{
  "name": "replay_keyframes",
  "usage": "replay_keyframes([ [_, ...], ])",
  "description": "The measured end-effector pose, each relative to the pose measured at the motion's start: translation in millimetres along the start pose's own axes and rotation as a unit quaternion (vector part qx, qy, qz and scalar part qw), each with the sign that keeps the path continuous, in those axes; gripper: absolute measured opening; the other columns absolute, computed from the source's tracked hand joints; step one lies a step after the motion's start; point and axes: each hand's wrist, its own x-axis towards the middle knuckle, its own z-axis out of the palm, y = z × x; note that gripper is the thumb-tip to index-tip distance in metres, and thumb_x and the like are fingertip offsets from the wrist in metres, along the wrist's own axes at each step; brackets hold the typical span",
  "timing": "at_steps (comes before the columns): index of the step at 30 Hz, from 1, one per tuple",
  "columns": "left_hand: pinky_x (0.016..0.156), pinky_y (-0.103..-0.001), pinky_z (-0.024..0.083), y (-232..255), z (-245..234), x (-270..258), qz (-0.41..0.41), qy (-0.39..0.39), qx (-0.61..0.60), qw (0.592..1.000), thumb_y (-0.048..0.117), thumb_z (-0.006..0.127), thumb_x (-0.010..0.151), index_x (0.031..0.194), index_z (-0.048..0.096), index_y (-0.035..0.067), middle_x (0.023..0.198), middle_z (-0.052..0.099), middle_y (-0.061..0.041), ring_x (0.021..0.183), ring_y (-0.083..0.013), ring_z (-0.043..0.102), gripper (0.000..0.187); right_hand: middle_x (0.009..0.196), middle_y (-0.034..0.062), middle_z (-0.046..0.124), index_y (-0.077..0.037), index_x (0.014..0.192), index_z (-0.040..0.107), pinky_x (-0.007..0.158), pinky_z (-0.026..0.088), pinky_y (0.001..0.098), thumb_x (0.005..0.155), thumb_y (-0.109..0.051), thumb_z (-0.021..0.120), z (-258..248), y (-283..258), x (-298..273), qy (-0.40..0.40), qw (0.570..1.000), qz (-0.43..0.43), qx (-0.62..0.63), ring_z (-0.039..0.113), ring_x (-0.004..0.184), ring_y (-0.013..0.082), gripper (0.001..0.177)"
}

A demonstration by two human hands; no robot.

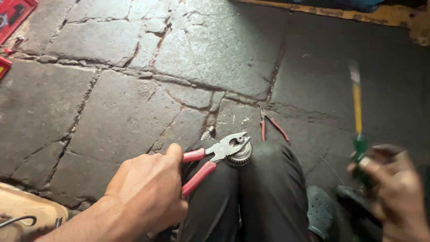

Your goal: The person disassembles a gear and spring assembly using pliers, a screwdriver, and a hammer while sitting on a stone floor.

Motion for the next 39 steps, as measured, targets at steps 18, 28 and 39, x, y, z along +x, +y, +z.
replay_keyframes([
  [18,0.092,-0.043,0.057,-1.8,-5.4,-27.5,0.036,0.058,0.011,0.998,0.023,0.075,0.071,0.115,0.059,0.002,0.104,0.073,-0.021,0.103,-0.0363,0.072,0.051,0.109,-0.0090,0.083,-0.049,0.149,0.050,0.097,0.064,0.0273,0.092,-0.040,0.069,86.7,-153.8,-131.5,-0.192,0.764,0.096,-0.608,0.083,0.100,0.0078,0.060],
  [28,0.091,-0.042,0.058,1.6,1.9,-35.5,0.035,0.070,0.021,0.997,0.025,0.076,0.073,0.116,0.059,0.000,0.106,0.073,-0.022,0.104,-0.0355,0.072,0.053,0.086,-0.0046,0.081,-0.037,0.148,0.056,0.074,0.063,0.0334,0.092,-0.035,0.061,104.7,-180.6,-130.7,-0.227,0.833,0.084,-0.498,0.078,0.080,0.0107,0.056],
  [39,0.092,-0.041,0.058,8.1,-5.7,-38.6,0.035,0.067,0.014,0.997,0.026,0.075,0.074,0.113,0.067,0.002,0.106,0.074,-0.022,0.105,-0.0345,0.073,0.046,0.067,0.0113,0.071,-0.045,0.151,0.056,0.067,0.055,0.0385,0.101,-0.035,0.056,142.3,-233.2,-136.5,-0.196,0.754,0.193,-0.596,0.067,0.058,0.0231,0.051],
])
